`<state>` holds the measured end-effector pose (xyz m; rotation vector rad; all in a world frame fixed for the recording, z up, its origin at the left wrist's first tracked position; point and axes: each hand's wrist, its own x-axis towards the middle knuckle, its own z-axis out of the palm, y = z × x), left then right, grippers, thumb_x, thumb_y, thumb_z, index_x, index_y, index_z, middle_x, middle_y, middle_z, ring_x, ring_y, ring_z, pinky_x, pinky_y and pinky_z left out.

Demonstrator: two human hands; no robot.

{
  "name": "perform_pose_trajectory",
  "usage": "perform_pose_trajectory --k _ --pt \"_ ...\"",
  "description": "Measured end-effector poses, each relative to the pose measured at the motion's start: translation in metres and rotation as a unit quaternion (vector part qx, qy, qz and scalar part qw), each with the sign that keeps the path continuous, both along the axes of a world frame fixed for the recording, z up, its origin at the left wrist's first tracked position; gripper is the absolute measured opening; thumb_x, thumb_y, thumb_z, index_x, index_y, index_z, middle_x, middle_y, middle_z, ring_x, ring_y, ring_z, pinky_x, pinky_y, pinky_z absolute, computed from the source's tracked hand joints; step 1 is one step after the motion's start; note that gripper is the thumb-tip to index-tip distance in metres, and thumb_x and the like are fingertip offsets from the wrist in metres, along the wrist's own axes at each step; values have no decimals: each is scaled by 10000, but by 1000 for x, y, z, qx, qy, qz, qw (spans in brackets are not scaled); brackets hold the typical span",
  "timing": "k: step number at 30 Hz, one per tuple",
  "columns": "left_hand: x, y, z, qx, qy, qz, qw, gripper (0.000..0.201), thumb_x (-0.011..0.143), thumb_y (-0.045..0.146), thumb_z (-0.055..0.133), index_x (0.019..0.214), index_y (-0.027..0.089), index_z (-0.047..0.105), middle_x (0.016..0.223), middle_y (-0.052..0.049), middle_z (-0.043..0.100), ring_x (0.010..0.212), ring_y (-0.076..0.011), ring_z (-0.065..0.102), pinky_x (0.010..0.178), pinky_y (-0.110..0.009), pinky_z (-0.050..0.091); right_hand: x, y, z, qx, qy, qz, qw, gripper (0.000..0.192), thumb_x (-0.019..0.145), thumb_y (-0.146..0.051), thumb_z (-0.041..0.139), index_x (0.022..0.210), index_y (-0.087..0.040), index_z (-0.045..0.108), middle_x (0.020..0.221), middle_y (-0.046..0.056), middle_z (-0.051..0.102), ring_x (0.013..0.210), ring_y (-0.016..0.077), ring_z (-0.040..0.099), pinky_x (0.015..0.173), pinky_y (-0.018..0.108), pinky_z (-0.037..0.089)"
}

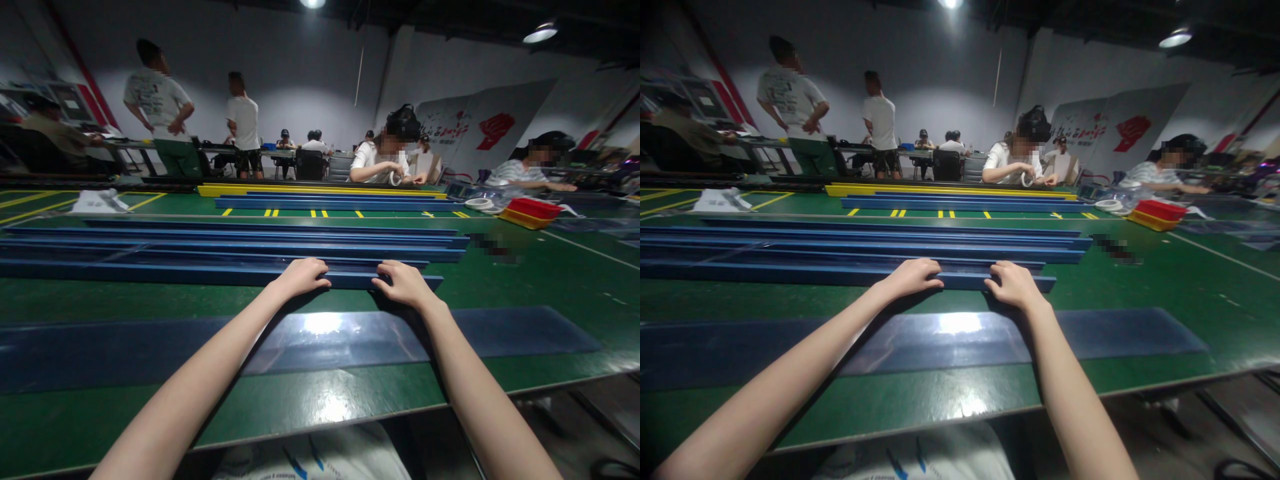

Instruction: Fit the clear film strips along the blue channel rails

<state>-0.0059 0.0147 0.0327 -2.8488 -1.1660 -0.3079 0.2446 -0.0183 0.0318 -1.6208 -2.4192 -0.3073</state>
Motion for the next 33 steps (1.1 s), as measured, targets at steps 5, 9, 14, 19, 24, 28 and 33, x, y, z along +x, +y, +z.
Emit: perform_pose_trajectory --k 5,9,14,19,24,28,33 --pt "1 0 0 -6 -1 5 1000 220 804 392 521 793 185 597 882 -37 628 866 -188 565 650 -238 389 -20 2 -6 31 0 30 999 305 853 -429 398 797 -186 575 847 57 603 794 163 533 640 246 323" --pt "2 0 0 -4 -2 5 1000 222 801 394 523 787 185 598 871 -36 628 857 -189 566 645 -240 388 -33 4 -11 57 -7 64 996 272 855 -409 426 802 -181 564 844 59 594 793 161 514 642 246 320" --pt "1 1 -2 6 -3 -1 1000 220 804 391 520 786 185 594 868 -32 625 838 -183 569 621 -236 379 -35 7 -13 72 -7 61 996 257 864 -379 441 750 -179 555 813 48 590 764 145 508 617 243 300" --pt "2 0 -1 28 20 0 999 234 810 398 516 773 178 587 865 -32 625 827 -184 572 599 -239 368 -35 7 -10 71 -19 61 995 246 857 -366 460 745 -174 564 804 45 598 764 146 520 586 245 282" --pt "1 0 1 49 38 1 998 240 795 419 539 804 184 588 882 -33 625 837 -185 563 603 -242 365 -33 7 -8 69 -28 56 996 233 849 -363 471 754 -177 573 809 44 604 750 144 528 550 248 257" --pt "0 0 1 62 42 -2 997 265 780 439 557 862 189 591 912 -36 622 858 -185 544 629 -245 372 -28 6 -6 67 -32 55 996 238 849 -363 466 743 -177 569 795 36 601 743 140 535 537 249 250" --pt "-1 2 -1 77 38 -14 996 258 784 429 557 879 192 589 931 -22 619 876 -178 531 653 -245 383 -20 6 -6 50 -26 37 998 224 840 -356 480 734 -181 571 792 32 603 748 137 539 539 244 255"
